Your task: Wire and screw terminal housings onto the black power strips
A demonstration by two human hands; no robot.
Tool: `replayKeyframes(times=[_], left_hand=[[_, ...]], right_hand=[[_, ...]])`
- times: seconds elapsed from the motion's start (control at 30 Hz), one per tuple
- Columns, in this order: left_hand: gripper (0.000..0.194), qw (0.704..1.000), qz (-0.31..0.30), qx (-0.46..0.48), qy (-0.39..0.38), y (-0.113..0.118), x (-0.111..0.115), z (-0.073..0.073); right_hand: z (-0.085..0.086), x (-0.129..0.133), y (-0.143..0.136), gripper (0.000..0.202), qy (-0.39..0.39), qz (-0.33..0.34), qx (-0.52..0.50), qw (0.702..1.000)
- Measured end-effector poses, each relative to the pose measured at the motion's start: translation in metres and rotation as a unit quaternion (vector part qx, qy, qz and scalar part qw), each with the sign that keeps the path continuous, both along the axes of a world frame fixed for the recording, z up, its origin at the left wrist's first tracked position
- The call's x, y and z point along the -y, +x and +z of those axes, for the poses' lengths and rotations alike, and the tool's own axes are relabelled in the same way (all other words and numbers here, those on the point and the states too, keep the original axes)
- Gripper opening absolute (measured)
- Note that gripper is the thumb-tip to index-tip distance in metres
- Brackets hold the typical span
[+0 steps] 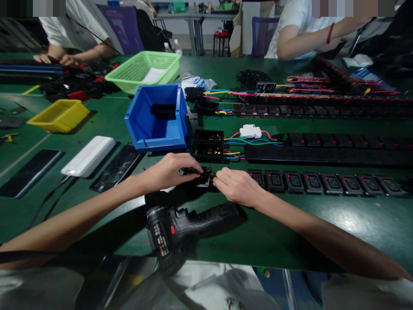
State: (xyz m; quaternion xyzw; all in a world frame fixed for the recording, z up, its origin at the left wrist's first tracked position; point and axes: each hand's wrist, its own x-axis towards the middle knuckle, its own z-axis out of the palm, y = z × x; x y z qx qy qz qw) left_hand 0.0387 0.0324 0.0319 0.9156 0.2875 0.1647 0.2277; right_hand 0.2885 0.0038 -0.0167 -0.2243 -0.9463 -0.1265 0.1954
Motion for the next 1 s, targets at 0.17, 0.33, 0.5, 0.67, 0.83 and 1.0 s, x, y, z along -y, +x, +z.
replayKeyframes(times=[0.17,0.33,0.5,0.67,0.83,1.0], left_hand=[[0.014,0.999,-0.034,0.003,-0.015,0.001,-0.008,0.002],[0.016,0.998,-0.061,-0.019,-0.019,0.003,-0.012,0.003],[0.018,0.997,-0.072,-0.031,-0.014,0.001,-0.013,0.002],[0.02,0.995,-0.08,-0.052,-0.008,-0.002,-0.012,0.004],[0.02,0.996,-0.059,-0.063,0.003,-0.001,-0.009,0.006],[0.018,0.994,-0.07,-0.087,0.004,0.0,-0.009,0.011]], right_hand=[[0.0,0.0,0.0,0.021,-0.004,-0.001,0.002,1.0],[-0.001,0.0,0.0,0.019,-0.006,0.0,0.006,1.0],[-0.001,0.0,0.0,0.018,-0.009,0.004,0.006,1.0],[-0.001,0.0,0.0,0.021,-0.012,0.001,0.006,1.0],[-0.001,0.0,0.001,0.021,-0.013,0.003,0.002,1.0],[-0.001,0.0,0.0,0.02,-0.018,0.001,0.009,1.0]])
